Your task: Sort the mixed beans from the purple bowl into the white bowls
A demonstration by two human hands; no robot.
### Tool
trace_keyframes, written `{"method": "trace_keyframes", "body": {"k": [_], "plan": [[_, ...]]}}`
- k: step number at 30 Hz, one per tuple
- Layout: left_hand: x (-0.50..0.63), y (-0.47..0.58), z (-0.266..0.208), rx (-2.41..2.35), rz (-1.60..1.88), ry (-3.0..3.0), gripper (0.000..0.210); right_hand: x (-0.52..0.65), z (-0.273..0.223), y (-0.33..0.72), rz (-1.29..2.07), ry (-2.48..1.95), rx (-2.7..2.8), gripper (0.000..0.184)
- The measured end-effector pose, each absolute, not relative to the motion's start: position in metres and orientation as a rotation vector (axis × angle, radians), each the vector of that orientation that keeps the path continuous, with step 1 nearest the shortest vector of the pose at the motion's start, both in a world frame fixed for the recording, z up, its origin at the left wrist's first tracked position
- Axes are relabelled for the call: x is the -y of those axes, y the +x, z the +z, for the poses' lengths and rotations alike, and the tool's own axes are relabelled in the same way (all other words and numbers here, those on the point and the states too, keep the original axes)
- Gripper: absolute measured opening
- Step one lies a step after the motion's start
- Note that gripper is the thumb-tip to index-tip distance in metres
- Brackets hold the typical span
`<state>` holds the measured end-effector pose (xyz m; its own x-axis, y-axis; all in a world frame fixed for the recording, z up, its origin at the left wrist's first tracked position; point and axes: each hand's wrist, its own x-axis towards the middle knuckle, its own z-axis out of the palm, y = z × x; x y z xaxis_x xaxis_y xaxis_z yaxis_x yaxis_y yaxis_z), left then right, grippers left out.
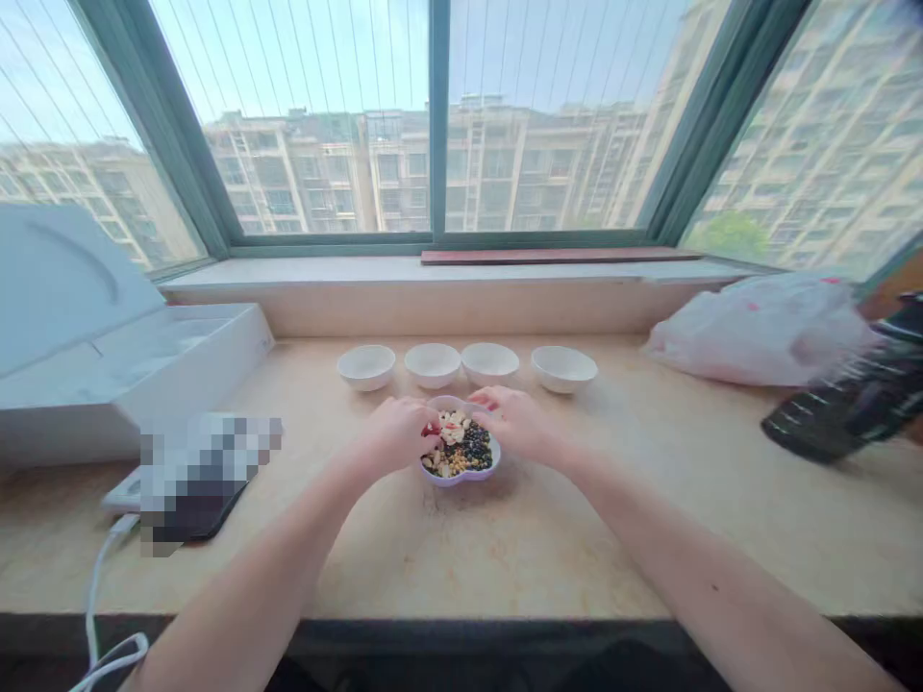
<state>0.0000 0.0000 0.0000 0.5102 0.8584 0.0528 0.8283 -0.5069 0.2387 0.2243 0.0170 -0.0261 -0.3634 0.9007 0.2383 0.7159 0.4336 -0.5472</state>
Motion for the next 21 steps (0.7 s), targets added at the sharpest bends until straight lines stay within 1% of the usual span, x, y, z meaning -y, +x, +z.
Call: {"method": "trace_keyframes", "body": {"k": [7, 12, 14, 19, 21], "plan": [[-0.01, -0.007, -0.007, -1.317, 0.405, 2.43, 0.015, -0.019, -0.029, 0.224, 0.487, -1.348, 2.175, 0.024], [-0.017, -0.012, -0.005, -1.103, 0.845, 1.981, 0.018, -0.02, -0.029, 0.225, 0.474, -1.295, 2.151, 0.024], [-0.018, -0.011, -0.005, -0.989, 0.966, 1.815, 0.018, -0.021, -0.029, 0.226, 0.479, -1.272, 2.139, 0.024], [-0.013, -0.007, -0.003, -0.73, 1.054, 1.434, 0.027, -0.024, -0.029, 0.23, 0.484, -1.206, 2.131, 0.025], [-0.008, -0.006, 0.002, -0.605, 1.078, 1.287, 0.027, -0.025, -0.029, 0.231, 0.492, -1.183, 2.125, 0.026]]}}
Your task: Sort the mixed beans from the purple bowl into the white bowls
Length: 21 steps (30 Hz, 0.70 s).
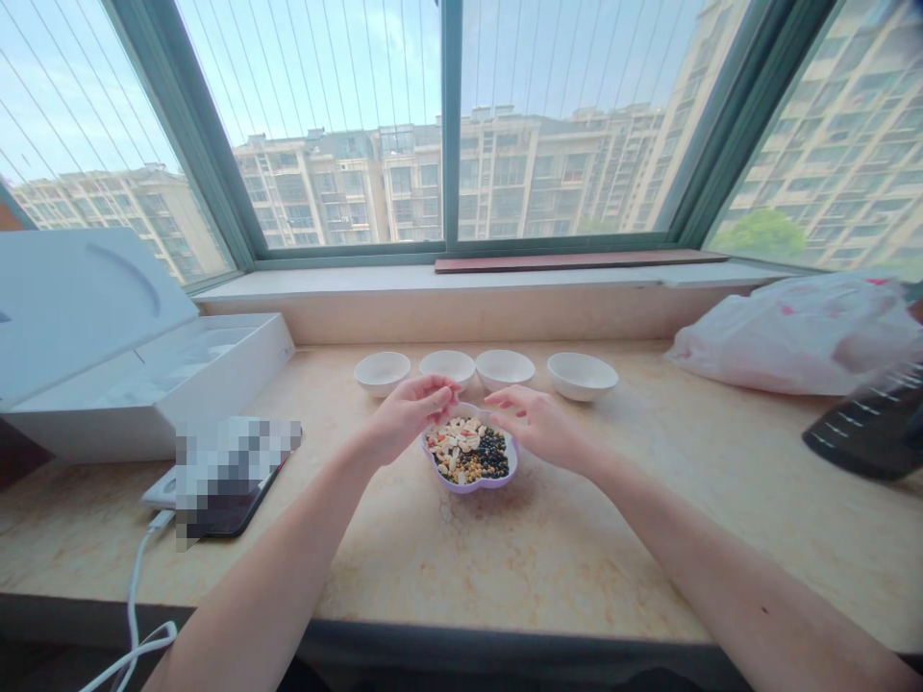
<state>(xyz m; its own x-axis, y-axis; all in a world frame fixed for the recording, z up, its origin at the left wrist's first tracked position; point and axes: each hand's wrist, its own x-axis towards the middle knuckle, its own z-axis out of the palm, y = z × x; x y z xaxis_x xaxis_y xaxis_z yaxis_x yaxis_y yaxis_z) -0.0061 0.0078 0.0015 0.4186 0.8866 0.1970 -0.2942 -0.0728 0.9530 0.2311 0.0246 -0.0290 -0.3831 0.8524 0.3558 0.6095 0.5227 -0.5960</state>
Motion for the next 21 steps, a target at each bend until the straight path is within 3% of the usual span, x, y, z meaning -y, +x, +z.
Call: {"method": "trace_keyframes", "body": {"k": [13, 21], "plan": [[-0.003, -0.014, 0.018, -0.221, 1.193, 0.824, 0.009, -0.023, -0.027, 0.23, 0.556, -1.101, 2.06, 0.023], [-0.004, -0.019, 0.022, -0.226, 1.193, 0.816, 0.007, -0.038, 0.019, 0.236, 0.528, -1.323, 2.184, 0.025]]}}
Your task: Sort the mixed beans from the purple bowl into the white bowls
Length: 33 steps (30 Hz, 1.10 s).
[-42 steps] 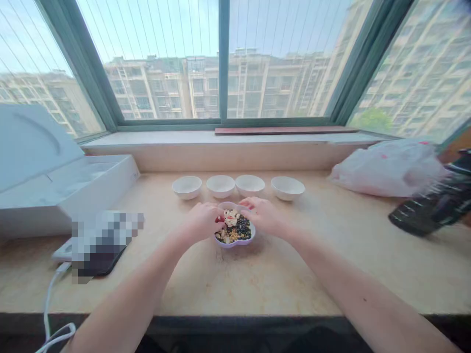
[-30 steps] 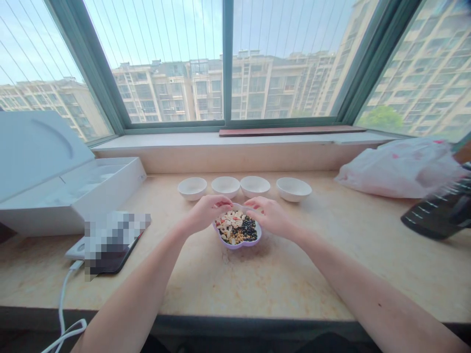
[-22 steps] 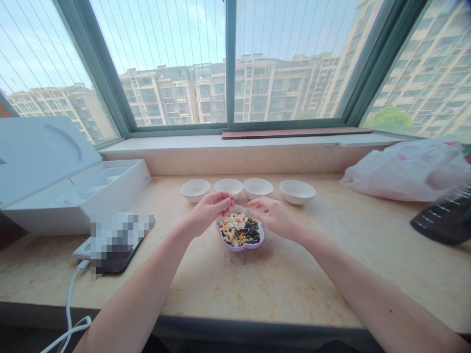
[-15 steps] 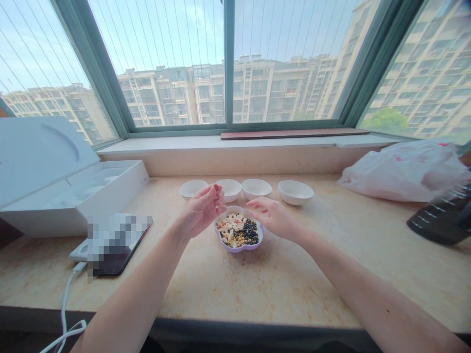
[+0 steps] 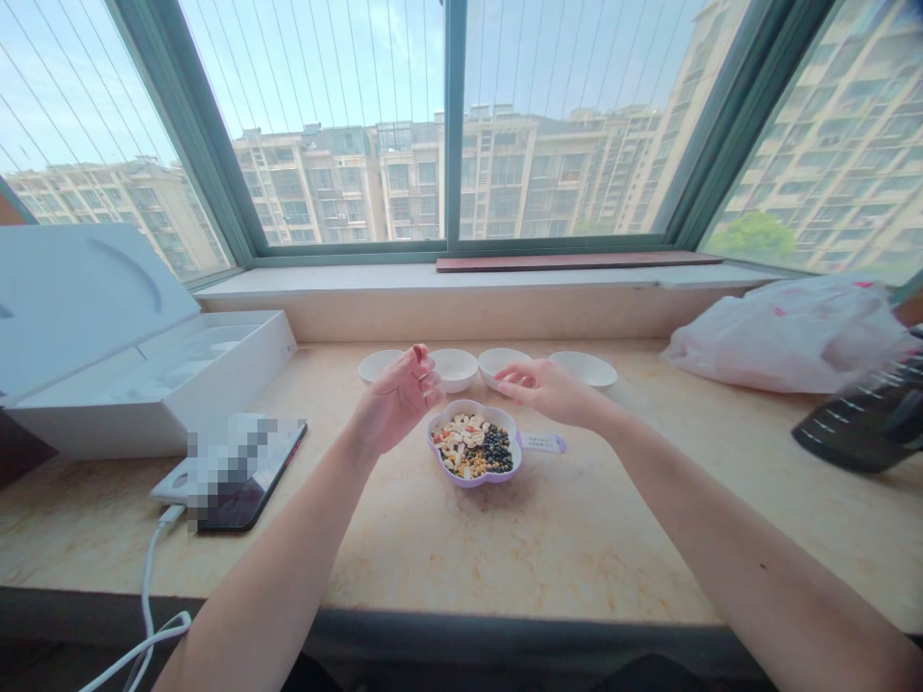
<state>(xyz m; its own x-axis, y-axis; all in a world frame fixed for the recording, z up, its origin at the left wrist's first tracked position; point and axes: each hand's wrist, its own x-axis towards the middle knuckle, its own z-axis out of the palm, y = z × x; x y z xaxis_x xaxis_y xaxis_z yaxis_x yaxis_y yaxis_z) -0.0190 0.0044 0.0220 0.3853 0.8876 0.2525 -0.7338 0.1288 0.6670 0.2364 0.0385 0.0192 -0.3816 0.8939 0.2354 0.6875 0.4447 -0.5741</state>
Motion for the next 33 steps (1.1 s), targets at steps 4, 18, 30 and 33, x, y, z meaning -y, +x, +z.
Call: {"method": "trace_keyframes", "body": {"k": [4, 18, 30, 33], "plan": [[-0.002, -0.017, 0.024, -0.262, 1.178, 0.833, 0.008, -0.039, 0.021, 0.228, 0.549, -1.274, 2.199, 0.027], [-0.03, -0.044, 0.016, -1.017, 1.537, 1.492, 0.024, -0.009, -0.005, 0.213, 0.545, -1.113, 2.174, 0.028], [-0.08, -0.087, -0.021, -2.185, 1.026, 2.051, 0.027, -0.009, -0.01, 0.212, 0.463, -1.084, 2.228, 0.028], [-0.085, -0.086, -0.024, -2.222, 0.924, 2.044, 0.027, -0.01, -0.011, 0.211, 0.462, -1.097, 2.241, 0.027]]}}
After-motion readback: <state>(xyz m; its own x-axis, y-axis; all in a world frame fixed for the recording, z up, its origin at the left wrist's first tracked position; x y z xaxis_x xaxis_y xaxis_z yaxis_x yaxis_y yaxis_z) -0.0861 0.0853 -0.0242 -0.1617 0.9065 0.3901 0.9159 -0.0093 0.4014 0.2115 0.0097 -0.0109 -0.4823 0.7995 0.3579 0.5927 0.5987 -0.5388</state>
